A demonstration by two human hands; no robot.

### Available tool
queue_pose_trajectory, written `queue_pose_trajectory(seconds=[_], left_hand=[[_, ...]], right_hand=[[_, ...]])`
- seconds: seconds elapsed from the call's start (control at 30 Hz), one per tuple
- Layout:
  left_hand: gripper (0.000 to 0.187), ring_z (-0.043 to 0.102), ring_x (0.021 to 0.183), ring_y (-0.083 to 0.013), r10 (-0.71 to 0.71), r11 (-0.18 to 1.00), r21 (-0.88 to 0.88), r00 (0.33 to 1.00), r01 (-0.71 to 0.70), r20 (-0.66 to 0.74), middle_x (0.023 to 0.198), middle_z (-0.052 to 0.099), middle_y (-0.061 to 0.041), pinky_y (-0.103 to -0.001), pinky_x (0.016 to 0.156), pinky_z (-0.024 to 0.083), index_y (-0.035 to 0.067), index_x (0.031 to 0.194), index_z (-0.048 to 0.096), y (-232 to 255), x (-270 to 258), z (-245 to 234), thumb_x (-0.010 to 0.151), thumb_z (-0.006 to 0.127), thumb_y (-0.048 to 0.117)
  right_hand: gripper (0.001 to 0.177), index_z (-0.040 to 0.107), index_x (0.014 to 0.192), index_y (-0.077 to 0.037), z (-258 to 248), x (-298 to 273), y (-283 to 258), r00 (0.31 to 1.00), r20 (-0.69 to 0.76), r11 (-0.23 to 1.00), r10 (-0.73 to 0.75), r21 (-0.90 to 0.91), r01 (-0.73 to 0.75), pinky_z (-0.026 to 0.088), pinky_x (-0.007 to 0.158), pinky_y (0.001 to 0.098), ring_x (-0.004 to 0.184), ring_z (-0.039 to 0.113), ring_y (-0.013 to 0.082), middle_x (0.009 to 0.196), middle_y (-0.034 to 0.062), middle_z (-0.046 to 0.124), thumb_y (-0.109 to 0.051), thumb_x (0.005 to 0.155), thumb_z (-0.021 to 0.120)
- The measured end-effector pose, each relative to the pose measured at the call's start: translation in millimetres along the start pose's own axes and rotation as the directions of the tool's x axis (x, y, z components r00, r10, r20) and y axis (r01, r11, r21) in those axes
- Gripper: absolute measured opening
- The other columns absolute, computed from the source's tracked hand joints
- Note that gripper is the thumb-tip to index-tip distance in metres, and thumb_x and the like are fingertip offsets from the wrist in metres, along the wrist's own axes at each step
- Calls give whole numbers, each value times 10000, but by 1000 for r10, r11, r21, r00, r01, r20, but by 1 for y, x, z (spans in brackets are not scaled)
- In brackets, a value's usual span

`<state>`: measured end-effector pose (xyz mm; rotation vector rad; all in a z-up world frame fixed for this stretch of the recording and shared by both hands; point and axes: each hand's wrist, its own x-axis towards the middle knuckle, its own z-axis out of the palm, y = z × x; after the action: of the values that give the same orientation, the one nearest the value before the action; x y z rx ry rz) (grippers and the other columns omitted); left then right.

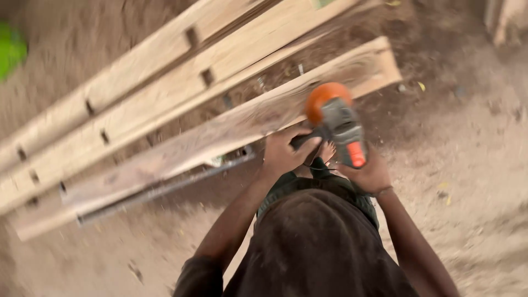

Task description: Sanding the surface of wooden boards using an angle grinder.

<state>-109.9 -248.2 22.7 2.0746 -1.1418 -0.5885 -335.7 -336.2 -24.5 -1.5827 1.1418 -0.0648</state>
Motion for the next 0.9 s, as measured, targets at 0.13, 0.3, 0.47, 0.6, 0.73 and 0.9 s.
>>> queue_pose_trajectory(seconds=[0.13,0.3,0.47,0.6,0.73,0.9], left_hand=[[588,736,1105,-248,-216,947,-230,974,226,68,1202,761,-131,-396,983,581,83,1282,696,-38,3,-44,862,787,484],[1158,90,1564,-360,-460,681,697,872,225,168,1676,40,-207,-579,1249,71,32,1592,71,-137,-23,-154,775,827,351],[1077,68,1549,-449,-318,359,933,941,3,119,1660,36,-324,-617,1233,86,-12,1636,21,-284,-43,-132,812,703,112],[969,128,1480,-580,-133,373,926,984,-59,116,1586,112,-445,-646,1215,170,-87,1627,39,-284,-34,-131,869,627,46],[995,183,1472,-601,-276,441,889,924,-122,263,1557,184,-461,-645,1228,191,-111,1611,60,-227,-17,-169,828,654,44],[1114,266,1468,-553,-369,634,771,854,-58,367,1546,257,-394,-624,1234,226,-72,1588,102,-205,6,-195,743,805,110]], right_hand=[[639,656,1149,-14,-4,6,44,981,-37,981,-188,-62,186,577,770,415,853,734,281,975,164,747,-303,636,904],[456,624,1186,6,-27,-5,43,957,-224,918,-183,309,247,570,793,329,877,681,176,1035,80,699,-34,767,800],[392,636,1207,26,-35,-22,53,930,-331,872,-161,393,291,564,869,326,916,679,182,1072,92,698,28,837,766],[366,626,1191,30,-22,-56,44,907,-414,821,-78,489,294,577,857,340,881,676,183,1043,88,687,40,849,757],[378,619,1186,28,8,-77,42,888,-460,778,-2,557,290,592,825,345,871,681,190,1018,82,682,23,833,753],[413,605,1203,12,36,-102,22,876,-483,782,-18,539,313,588,830,340,873,682,191,1037,78,679,18,816,751]])
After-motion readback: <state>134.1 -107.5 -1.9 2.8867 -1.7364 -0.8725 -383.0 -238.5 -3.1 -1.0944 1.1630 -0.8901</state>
